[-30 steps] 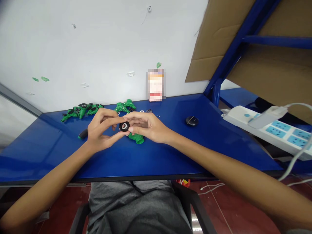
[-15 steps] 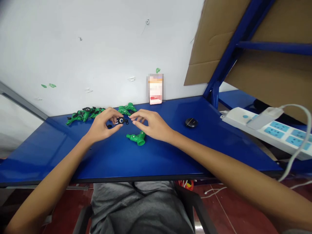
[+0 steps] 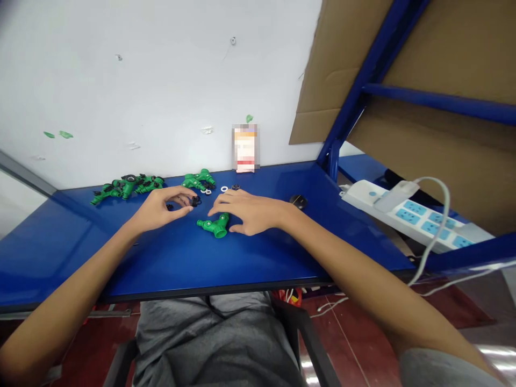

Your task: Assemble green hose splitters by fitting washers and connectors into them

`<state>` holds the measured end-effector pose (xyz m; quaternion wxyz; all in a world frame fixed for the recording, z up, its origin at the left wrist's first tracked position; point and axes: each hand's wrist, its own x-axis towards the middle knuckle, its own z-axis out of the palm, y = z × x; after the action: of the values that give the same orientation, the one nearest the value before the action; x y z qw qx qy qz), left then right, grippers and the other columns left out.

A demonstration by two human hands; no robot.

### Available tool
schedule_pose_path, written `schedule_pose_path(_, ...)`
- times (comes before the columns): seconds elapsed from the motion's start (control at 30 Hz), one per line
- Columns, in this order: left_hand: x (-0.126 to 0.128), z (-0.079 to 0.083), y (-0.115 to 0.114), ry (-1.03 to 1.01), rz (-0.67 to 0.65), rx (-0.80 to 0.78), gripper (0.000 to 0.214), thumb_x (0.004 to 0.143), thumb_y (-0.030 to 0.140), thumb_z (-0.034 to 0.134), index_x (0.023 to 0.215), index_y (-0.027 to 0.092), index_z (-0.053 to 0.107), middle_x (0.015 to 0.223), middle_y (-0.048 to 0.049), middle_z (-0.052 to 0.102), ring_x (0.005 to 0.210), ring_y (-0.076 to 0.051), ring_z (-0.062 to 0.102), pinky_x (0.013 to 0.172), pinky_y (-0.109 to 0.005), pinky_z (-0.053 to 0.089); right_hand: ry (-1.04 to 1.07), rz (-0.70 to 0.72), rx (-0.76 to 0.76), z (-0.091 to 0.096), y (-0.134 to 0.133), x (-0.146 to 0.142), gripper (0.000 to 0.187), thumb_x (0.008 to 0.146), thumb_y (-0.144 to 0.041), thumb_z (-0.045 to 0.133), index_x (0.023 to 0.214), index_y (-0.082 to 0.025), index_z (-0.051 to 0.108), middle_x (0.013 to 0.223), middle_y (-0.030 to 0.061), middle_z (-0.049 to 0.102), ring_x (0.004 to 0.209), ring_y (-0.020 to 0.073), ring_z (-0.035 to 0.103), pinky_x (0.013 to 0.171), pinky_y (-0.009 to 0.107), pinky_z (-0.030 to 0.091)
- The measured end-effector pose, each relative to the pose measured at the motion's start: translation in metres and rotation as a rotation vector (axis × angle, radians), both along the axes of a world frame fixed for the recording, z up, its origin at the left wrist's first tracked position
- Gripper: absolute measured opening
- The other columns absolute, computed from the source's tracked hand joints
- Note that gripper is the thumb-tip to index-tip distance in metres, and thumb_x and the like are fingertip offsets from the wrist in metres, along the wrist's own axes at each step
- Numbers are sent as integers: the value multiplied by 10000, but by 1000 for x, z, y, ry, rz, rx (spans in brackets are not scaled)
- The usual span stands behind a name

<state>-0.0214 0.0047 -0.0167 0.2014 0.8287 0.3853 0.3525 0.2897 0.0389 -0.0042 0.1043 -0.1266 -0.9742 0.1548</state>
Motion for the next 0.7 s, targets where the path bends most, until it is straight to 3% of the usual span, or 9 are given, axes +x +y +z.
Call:
schedule_pose_path(0.13,-3,5,0,148,55,37,296,923,347,715,1166,185,759,1020,-59,804,797,-182,753,747,-300,612,-54,-38,-13,-11,6,-8,275,1037,-290,691,1269,-153,749,1198,142,722,1164,295,649,1027,423,486)
schedule_pose_path(0.3,-18,13,2,475,124,-60,220,913,377,704,1008,188,765,864,-26,742,745,-179,668,711,-291,494,-19,-139,-12,-4,12,-4,273,1024,-439,704,1087,-182,772,1012,91,739,921,249,665,810,354,472)
schedule_pose_path(0.43,-28,14,6,545,52,-125,280,912,439,736,1045,195,768,947,-39,743,813,-189,657,747,-295,482,133,-269,37,5,13,1,264,973,-458,708,979,-195,718,974,76,715,846,226,634,772,348,448)
schedule_pose_path(0.53,-30,13,7,540,5,-133,391,932,528,744,1157,210,779,1016,-50,749,839,-193,654,758,-297,484,317,-304,40,7,13,0,222,936,-428,718,954,-212,674,1024,81,729,905,239,654,824,366,472)
schedule_pose_path(0.63,-33,14,9,477,101,-82,438,974,564,700,1215,205,776,1034,-56,758,791,-184,643,741,-305,483,501,-369,-90,5,13,-3,222,941,-431,728,952,-219,665,1057,78,764,954,248,686,881,390,494)
schedule_pose_path(0.7,-38,14,13,456,204,-24,365,1020,490,634,1160,191,789,1012,-61,763,750,-181,630,742,-321,488,613,-423,-258,2,13,-6,286,951,-490,740,918,-220,653,984,66,763,907,241,694,856,394,513)
